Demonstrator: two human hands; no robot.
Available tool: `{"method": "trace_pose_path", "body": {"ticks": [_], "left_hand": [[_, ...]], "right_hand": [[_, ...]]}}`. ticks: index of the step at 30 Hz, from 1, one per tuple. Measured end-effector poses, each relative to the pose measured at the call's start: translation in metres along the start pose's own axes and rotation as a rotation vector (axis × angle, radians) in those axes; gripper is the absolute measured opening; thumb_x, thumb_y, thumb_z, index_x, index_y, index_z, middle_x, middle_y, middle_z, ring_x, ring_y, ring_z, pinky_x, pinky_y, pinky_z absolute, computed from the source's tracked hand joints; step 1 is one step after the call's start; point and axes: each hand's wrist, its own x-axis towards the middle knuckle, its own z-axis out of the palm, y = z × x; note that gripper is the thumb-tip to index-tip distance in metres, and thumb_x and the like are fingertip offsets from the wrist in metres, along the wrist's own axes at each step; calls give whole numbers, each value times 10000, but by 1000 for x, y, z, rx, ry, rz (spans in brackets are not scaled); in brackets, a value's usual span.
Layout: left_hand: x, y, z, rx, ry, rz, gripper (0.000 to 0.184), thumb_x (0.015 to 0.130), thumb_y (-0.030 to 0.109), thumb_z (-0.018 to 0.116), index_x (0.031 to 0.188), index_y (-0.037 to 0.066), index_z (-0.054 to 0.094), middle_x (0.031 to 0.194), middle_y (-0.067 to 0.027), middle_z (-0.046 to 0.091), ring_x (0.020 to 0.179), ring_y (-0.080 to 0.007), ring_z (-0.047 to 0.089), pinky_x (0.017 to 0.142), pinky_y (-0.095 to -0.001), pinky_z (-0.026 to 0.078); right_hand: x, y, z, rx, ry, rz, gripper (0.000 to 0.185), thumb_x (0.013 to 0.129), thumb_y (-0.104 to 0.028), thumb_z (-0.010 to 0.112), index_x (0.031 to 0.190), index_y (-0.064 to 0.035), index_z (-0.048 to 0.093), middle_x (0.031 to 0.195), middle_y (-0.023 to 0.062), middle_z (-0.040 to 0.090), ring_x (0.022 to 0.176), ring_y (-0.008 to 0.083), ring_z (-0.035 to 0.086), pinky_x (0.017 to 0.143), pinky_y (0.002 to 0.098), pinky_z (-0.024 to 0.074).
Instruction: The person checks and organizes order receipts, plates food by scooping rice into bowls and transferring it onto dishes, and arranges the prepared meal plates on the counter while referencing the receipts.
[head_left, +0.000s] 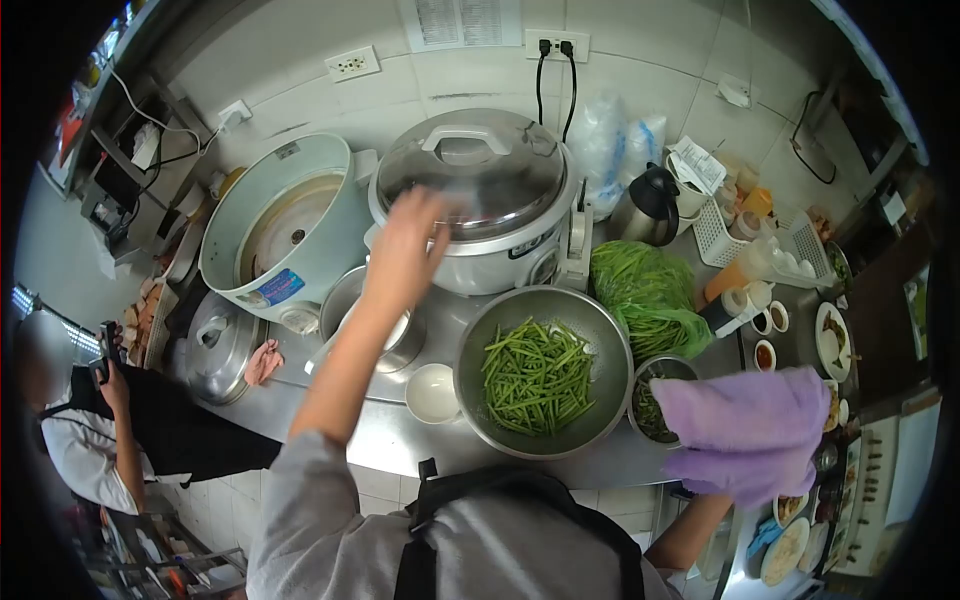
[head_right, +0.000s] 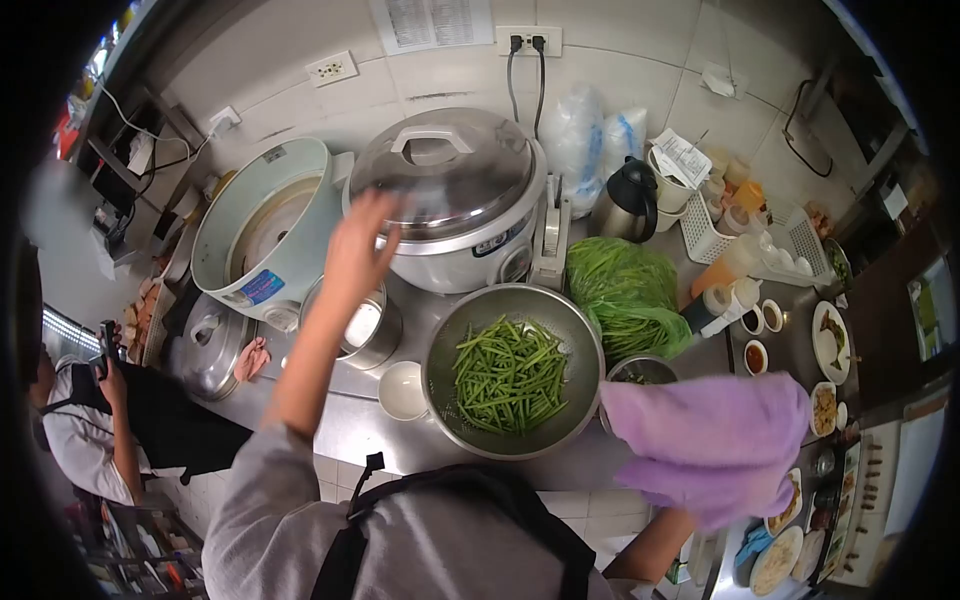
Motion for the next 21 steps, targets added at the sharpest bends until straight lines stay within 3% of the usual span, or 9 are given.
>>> {"method": "trace_pose_path", "body": {"ticks": [2,4,6,8,10,12,15,18,21], "left_hand": [[70,-26,38,200,40,39,418,757,18,570,1164,111,552,1171,-120,526,1040,-321,511,906,-416,420],[111,-60,88,483,-82,70,439,757,8,557,1175,141,561,1121,-105,562,1032,-310,518,911,-412,417],[134,-93,121,303,-152,70,431,743,21,575,1156,148,582,1033,-111,602,982,-316,551,884,-408,436],[151,-106,125,177,-198,43,404,741,34,593,1127,152,604,934,-124,629,914,-310,584,851,-394,458],[158,-114,122,99,-224,-21,355,750,46,610,1088,153,627,824,-143,641,827,-293,617,811,-371,482],[175,-133,103,-106,-48,-165,286,774,93,589,1051,142,641,832,-133,656,699,-271,619,682,-355,506],[192,-142,49,-685,200,-398,229,807,91,561,1015,64,653,812,-106,663,572,-198,601,563,-316,507],[177,-135,-3,-1077,331,-459,240,805,79,556,1025,54,647,823,-104,663,586,-189,602,571,-308,505],[130,-120,-38,-1221,323,-464,251,803,68,551,1035,45,642,835,-102,663,600,-180,603,578,-300,503]], "right_hand": [[5,-36,4,-413,-29,-229,295,803,-109,502,1074,-13,566,1050,120,585,948,204,560,816,311,450],[5,-41,16,-772,-28,-361,276,822,-109,485,1069,-17,566,1050,120,581,953,201,553,816,304,444],[-1,-16,21,-683,-50,-283,309,793,-151,572,1080,-39,562,1068,114,565,988,217,510,878,286,384],[17,-60,4,-511,-302,-200,313,798,-153,574,1087,-35,559,1124,125,540,1025,221,505,903,296,379],[20,-58,1,-236,-317,-63,286,810,-155,562,1067,-28,559,1142,128,530,1052,225,501,917,310,385],[12,16,24,150,-95,105,237,830,-156,538,1021,-17,562,1122,124,535,1070,228,498,918,328,401],[31,54,62,442,-134,246,344,825,-199,560,1115,-24,502,1200,140,469,1127,251,450,959,350,367],[39,41,122,522,-488,261,465,821,-242,582,1210,-32,441,1278,156,403,1184,274,402,999,371,332],[-24,-15,204,559,-1207,276,592,816,-285,605,1305,-39,380,1356,172,336,1241,297,354,1039,393,298]]}}
